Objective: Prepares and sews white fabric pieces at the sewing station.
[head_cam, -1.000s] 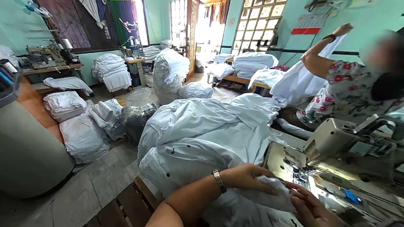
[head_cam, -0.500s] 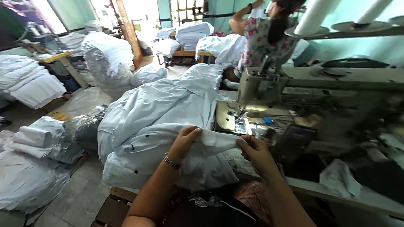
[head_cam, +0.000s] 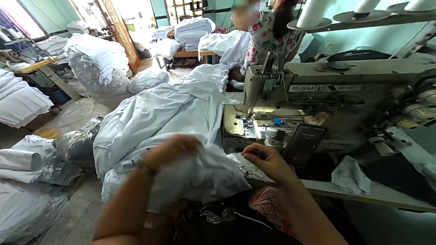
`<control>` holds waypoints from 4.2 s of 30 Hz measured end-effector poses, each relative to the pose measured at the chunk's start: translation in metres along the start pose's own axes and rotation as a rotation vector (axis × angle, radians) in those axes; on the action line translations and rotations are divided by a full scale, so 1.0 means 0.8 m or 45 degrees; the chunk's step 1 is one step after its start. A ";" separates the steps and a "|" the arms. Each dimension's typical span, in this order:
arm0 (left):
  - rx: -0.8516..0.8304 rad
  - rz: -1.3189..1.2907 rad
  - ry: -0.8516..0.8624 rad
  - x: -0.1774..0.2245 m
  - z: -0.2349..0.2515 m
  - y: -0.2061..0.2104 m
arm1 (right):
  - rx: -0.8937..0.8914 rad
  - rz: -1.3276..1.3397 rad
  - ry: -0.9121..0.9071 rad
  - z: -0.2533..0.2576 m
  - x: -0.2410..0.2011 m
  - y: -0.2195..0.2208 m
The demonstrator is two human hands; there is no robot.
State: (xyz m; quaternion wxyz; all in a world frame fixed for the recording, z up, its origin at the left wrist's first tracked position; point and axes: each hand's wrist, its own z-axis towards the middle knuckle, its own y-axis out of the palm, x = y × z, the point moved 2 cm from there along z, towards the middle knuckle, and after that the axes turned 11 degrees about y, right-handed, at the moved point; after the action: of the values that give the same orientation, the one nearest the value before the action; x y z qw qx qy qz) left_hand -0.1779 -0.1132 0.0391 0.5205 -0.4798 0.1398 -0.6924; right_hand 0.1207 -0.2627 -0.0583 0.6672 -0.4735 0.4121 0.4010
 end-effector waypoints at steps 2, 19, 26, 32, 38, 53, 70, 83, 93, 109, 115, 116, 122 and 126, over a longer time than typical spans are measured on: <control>0.985 0.010 -0.188 -0.031 -0.036 -0.118 | 0.135 -0.062 0.064 -0.005 0.006 -0.008; -0.445 0.299 -0.076 -0.075 0.014 0.202 | -0.038 -0.555 0.211 0.005 0.049 0.067; -0.463 0.277 -0.057 -0.078 0.026 0.209 | -0.222 -0.749 0.673 0.012 0.054 0.052; -0.589 0.276 -0.084 -0.077 0.027 0.210 | -0.123 -0.608 0.395 0.008 0.054 0.062; 0.130 -0.076 -0.040 -0.072 0.035 0.176 | -0.229 -0.397 0.495 0.001 0.049 0.039; 0.373 0.091 -0.481 -0.111 0.050 0.224 | 0.132 0.677 0.618 -0.015 0.057 0.019; 0.220 -0.738 -0.372 -0.025 0.003 0.259 | 0.888 -0.063 0.284 -0.055 0.061 -0.067; -0.323 0.163 -0.178 -0.032 0.027 0.308 | 1.269 -0.563 0.248 -0.044 0.064 -0.115; 0.217 -0.536 0.019 -0.029 -0.016 0.228 | 1.285 -0.562 0.247 -0.040 0.071 -0.129; 0.475 -0.471 -0.103 0.013 0.004 0.170 | 0.867 -0.296 0.175 -0.074 0.044 -0.071; 0.179 -0.620 -0.113 0.024 -0.001 0.220 | 0.076 0.291 0.232 -0.063 0.013 0.045; 0.182 -0.559 -0.090 0.023 -0.004 0.223 | 0.066 0.314 0.232 -0.061 0.010 0.052; 0.609 -0.224 -0.059 0.008 -0.022 0.168 | 0.207 -0.103 0.304 -0.066 0.029 0.002; 0.260 -0.132 -0.214 0.007 -0.029 0.184 | 0.291 -0.155 0.321 -0.082 0.042 -0.020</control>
State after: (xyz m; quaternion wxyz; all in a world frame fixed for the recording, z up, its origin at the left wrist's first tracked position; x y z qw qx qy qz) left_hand -0.1102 -0.1867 -0.0714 0.5400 -0.4871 -0.0004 -0.6864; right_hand 0.1355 -0.3245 -0.0988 0.6828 -0.4650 0.5059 0.2481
